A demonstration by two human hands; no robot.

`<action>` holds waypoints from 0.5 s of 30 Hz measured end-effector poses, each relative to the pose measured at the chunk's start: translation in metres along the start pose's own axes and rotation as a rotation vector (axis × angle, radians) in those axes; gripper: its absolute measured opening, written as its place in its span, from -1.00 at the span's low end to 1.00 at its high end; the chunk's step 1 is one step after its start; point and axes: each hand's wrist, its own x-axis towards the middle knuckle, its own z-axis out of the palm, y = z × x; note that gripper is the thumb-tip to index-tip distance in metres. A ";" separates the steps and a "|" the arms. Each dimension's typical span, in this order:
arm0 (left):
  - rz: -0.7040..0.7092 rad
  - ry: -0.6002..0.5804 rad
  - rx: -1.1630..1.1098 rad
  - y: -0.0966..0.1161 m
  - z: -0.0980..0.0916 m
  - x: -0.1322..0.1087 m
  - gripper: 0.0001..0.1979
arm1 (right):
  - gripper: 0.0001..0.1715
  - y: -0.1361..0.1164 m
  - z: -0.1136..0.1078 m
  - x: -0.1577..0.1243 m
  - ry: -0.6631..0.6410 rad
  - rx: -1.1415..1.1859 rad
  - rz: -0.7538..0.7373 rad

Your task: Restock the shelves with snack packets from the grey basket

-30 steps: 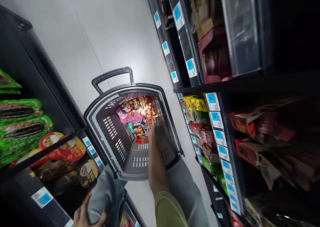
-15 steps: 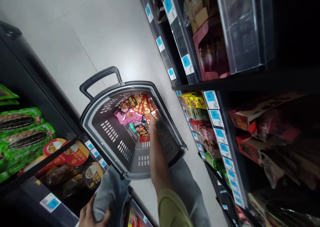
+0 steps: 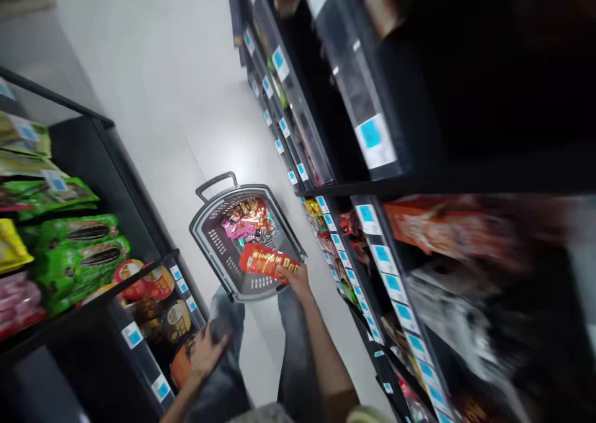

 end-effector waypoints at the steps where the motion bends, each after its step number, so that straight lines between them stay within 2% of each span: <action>1: 0.062 -0.032 -0.182 0.019 -0.015 -0.016 -0.22 | -0.48 -0.025 -0.013 -0.029 -0.084 -0.030 -0.014; 4: 0.342 -0.204 -0.772 0.085 -0.065 -0.075 -0.10 | -0.59 -0.101 -0.044 -0.111 -0.301 -0.105 -0.089; 6: 0.474 -0.353 -0.940 0.128 -0.094 -0.117 -0.07 | -0.61 -0.143 -0.054 -0.159 -0.397 -0.123 -0.167; 8: 0.535 -0.381 -0.994 0.160 -0.115 -0.156 -0.14 | -0.58 -0.176 -0.056 -0.203 -0.459 -0.117 -0.253; 11: 0.610 -0.364 -1.005 0.184 -0.135 -0.201 -0.30 | -0.54 -0.211 -0.054 -0.260 -0.516 -0.101 -0.358; 15: 0.748 -0.456 -0.976 0.186 -0.154 -0.245 -0.32 | -0.44 -0.239 -0.059 -0.332 -0.541 -0.113 -0.404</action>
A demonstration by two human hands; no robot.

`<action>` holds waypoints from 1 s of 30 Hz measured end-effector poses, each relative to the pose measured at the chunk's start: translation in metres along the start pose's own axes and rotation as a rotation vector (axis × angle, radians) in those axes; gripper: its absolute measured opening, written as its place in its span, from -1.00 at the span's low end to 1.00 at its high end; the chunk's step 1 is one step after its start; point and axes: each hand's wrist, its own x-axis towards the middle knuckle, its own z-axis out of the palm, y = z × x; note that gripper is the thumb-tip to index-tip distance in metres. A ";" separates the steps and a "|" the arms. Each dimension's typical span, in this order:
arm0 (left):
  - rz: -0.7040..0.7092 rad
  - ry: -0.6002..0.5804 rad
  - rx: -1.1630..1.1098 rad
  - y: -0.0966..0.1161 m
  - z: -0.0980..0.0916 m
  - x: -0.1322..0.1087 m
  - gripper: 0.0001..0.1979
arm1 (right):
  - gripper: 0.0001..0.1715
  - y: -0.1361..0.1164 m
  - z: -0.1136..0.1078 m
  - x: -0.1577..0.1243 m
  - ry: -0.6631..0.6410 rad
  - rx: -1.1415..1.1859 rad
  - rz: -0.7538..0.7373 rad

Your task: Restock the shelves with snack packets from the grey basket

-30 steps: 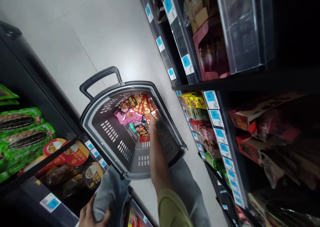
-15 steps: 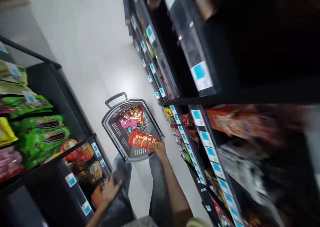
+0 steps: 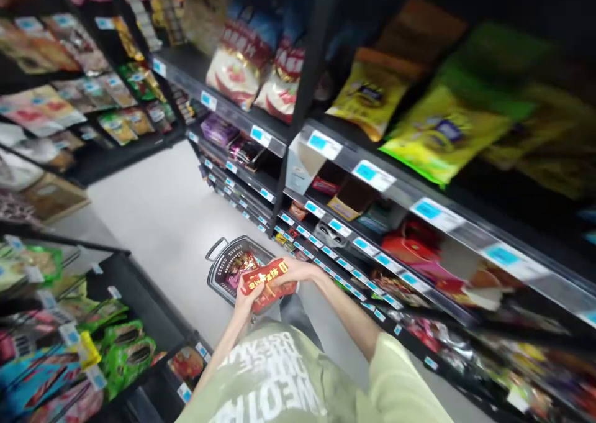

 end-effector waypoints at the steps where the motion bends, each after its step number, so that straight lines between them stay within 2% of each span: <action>1: 0.021 -0.038 0.007 0.007 0.005 -0.008 -0.33 | -0.41 -0.011 0.005 -0.014 0.008 -0.003 -0.007; 3: 0.053 -0.075 0.009 0.020 0.018 -0.024 -0.36 | -0.32 -0.027 0.014 -0.042 0.126 0.016 -0.046; 5: 0.077 -0.053 -0.009 0.031 0.037 -0.039 -0.37 | -0.23 -0.036 0.025 -0.070 0.355 0.107 -0.125; 7: 0.113 0.008 -0.038 0.038 0.060 -0.055 -0.38 | -0.22 -0.036 0.040 -0.096 0.544 0.276 -0.221; 10: 0.173 0.046 -0.051 0.036 0.096 -0.082 -0.43 | -0.21 -0.022 0.072 -0.123 0.736 0.548 -0.450; 12: 0.190 -0.008 -0.029 0.028 0.115 -0.101 -0.48 | -0.25 -0.012 0.091 -0.132 0.944 0.703 -0.571; 15: 0.141 -0.170 0.004 0.018 0.132 -0.123 -0.52 | -0.40 0.000 0.103 -0.150 1.220 0.847 -0.614; 17: 0.087 -0.337 0.048 0.018 0.139 -0.130 -0.59 | -0.41 0.010 0.098 -0.175 1.274 0.826 -0.617; 19: 0.019 -0.533 0.114 0.022 0.148 -0.133 -0.63 | -0.41 0.023 0.090 -0.208 1.266 0.743 -0.604; 21: -0.073 -0.687 0.184 0.024 0.162 -0.136 -0.56 | -0.40 0.038 0.085 -0.242 1.241 0.671 -0.582; 24: -0.148 -0.796 0.280 0.015 0.190 -0.147 -0.31 | -0.41 0.059 0.082 -0.281 1.246 0.660 -0.575; 28: -0.118 -0.900 0.393 -0.007 0.225 -0.177 -0.34 | -0.38 0.079 0.073 -0.313 1.261 0.725 -0.604; 30: -0.046 -0.938 0.484 -0.015 0.237 -0.200 -0.38 | -0.33 0.090 0.067 -0.327 1.260 0.769 -0.631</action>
